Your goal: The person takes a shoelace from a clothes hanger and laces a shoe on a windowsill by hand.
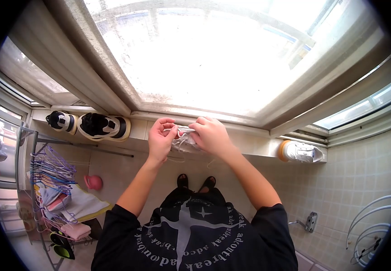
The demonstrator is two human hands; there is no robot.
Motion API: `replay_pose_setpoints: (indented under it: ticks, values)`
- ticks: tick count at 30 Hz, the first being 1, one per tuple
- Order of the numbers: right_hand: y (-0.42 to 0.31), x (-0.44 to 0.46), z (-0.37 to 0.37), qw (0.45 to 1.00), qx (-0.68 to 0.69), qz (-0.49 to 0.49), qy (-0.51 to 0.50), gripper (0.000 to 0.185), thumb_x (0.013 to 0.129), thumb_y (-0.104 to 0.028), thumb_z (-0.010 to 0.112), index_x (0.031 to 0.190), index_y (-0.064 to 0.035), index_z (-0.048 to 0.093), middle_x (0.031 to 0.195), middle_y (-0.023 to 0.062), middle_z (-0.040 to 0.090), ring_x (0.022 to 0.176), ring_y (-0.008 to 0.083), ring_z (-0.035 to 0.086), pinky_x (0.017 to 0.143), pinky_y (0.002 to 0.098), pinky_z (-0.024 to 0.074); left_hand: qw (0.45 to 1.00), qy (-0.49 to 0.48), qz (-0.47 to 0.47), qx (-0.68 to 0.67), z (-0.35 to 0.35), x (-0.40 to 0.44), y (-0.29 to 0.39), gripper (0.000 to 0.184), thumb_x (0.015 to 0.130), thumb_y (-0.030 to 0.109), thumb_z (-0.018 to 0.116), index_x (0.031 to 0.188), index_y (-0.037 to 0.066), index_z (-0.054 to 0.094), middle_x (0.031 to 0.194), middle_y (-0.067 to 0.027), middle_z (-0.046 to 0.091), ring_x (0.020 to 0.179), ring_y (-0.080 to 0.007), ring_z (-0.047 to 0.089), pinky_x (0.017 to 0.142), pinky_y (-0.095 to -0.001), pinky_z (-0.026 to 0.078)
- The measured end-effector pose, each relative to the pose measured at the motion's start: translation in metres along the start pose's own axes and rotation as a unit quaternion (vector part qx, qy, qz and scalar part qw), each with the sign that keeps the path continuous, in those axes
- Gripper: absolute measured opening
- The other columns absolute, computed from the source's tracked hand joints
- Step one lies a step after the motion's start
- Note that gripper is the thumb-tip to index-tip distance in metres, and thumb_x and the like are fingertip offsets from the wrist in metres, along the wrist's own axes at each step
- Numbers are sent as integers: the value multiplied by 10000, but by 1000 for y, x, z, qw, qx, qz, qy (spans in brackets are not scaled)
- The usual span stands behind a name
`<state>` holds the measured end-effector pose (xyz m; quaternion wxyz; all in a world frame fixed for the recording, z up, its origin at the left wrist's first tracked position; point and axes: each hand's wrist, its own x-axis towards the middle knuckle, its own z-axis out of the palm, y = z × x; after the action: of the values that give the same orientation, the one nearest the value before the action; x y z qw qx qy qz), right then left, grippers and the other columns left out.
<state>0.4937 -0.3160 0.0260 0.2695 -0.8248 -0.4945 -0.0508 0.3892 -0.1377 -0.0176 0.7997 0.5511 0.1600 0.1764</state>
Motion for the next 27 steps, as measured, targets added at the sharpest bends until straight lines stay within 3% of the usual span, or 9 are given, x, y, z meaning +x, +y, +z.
replay_pose_setpoints:
  ticks: [4,6,10,16,22,25,27]
  values:
    - [10,5,15,997,-8,47,-63,136,933,-202,732,993,-91,783,974,89,709,1006,325,692,842,453,574,998,-19,-5,67,2,-6,-7,257,1003,-31,703,1253,-10,646,1065,-74,695,918,-150,761,832,-252,618]
    - [15,4,17,995,54,68,-51,139,940,-201,725,1007,-95,784,979,97,716,992,340,691,847,454,573,993,-28,6,114,3,-7,-13,262,995,-28,716,1249,-12,655,1070,-74,703,907,-135,753,847,-252,616]
    - [14,4,19,993,92,76,-25,130,948,-197,718,1006,-99,781,980,106,722,970,360,690,855,457,571,974,-23,65,216,9,-7,-4,309,938,-14,777,1223,8,657,1077,-64,627,855,-116,741,769,-256,621]
    - [13,4,17,992,88,80,-30,127,947,-199,719,1011,-110,783,968,98,721,969,349,692,864,446,569,955,-7,94,283,12,1,-7,329,877,40,769,1191,31,671,1097,-115,615,801,-153,744,719,-295,604]
    - [12,5,14,988,94,107,-58,131,954,-201,705,1031,-139,791,1019,100,722,976,348,693,866,458,561,962,-1,86,258,13,2,-10,324,877,1,746,1189,24,662,1125,-138,593,803,-165,748,732,-290,615]
    - [5,4,12,992,85,86,-26,126,898,-184,741,980,-99,785,910,98,699,928,339,689,813,464,565,957,6,109,269,16,-1,-9,314,887,-22,739,1186,34,663,1142,-141,572,809,-167,748,739,-284,618]
    - [6,1,16,995,84,58,-17,141,920,-146,720,1032,-100,792,923,111,709,915,337,690,806,451,565,962,7,118,248,16,-1,-16,310,902,-50,751,1185,14,642,1156,-109,549,844,-145,746,756,-259,628]
